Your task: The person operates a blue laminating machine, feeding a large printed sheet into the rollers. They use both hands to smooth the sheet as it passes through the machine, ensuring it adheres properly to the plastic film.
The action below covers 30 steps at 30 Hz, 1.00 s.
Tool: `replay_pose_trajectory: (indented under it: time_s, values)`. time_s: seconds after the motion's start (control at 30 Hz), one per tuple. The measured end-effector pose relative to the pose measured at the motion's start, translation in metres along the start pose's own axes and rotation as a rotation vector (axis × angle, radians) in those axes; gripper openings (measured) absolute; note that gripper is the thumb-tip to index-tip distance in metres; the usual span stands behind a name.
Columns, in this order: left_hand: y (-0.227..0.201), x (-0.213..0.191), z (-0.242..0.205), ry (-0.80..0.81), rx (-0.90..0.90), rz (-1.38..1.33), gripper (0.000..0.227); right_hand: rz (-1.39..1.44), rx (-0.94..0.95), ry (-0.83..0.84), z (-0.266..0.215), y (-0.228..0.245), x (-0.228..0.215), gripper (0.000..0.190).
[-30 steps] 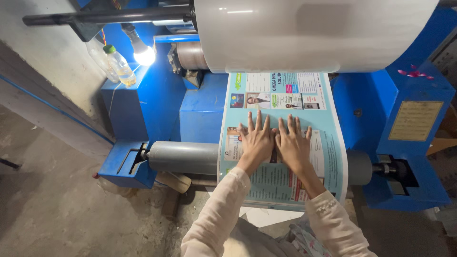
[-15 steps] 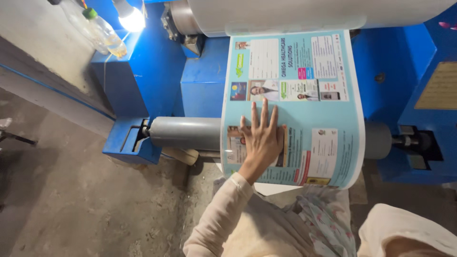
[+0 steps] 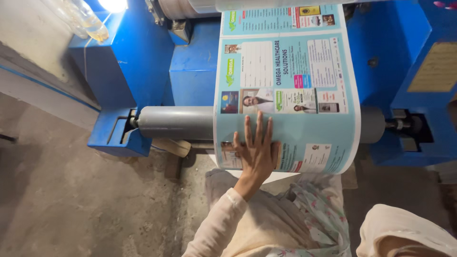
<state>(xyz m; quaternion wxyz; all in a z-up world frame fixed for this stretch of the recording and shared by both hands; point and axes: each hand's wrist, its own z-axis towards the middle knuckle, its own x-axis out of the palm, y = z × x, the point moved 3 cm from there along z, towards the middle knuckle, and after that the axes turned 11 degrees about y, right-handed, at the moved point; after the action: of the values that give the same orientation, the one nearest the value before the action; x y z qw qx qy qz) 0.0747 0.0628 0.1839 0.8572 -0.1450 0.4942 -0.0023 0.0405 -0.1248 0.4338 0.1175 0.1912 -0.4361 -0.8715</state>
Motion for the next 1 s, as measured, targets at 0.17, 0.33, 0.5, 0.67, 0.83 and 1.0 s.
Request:
replay_pose_trajectory:
  time_s: [0.17, 0.33, 0.5, 0.67, 0.83, 1.0]
  values:
    - [0.003, -0.014, 0.001, 0.025, -0.010, -0.116, 0.070, -0.071, 0.014, -0.092, -0.058, -0.019, 0.003, 0.071]
    - [0.005, -0.012, 0.042, 0.097, -0.029, -0.130, 0.071, -1.178, 0.772, -0.748, -0.076, -0.144, -0.072, 0.073]
    - [0.023, 0.025, 0.086, 0.212, -0.092, 0.015, 0.067, -1.580, 1.237, -0.661, -0.139, -0.245, -0.119, 0.066]
    - [0.046, 0.041, 0.145, 0.310, -0.190, -0.045, 0.063, -1.473, 1.311, -0.685, -0.146, -0.268, -0.195, 0.073]
    - [0.054, 0.045, 0.158, 0.265, -0.203, -0.038, 0.064, -1.445, 1.416, -0.675, -0.135, -0.269, -0.219, 0.077]
    - [0.046, 0.037, 0.123, 0.230, -0.194, -0.031, 0.063, -1.552, 1.335, -0.718, -0.134, -0.262, -0.182, 0.074]
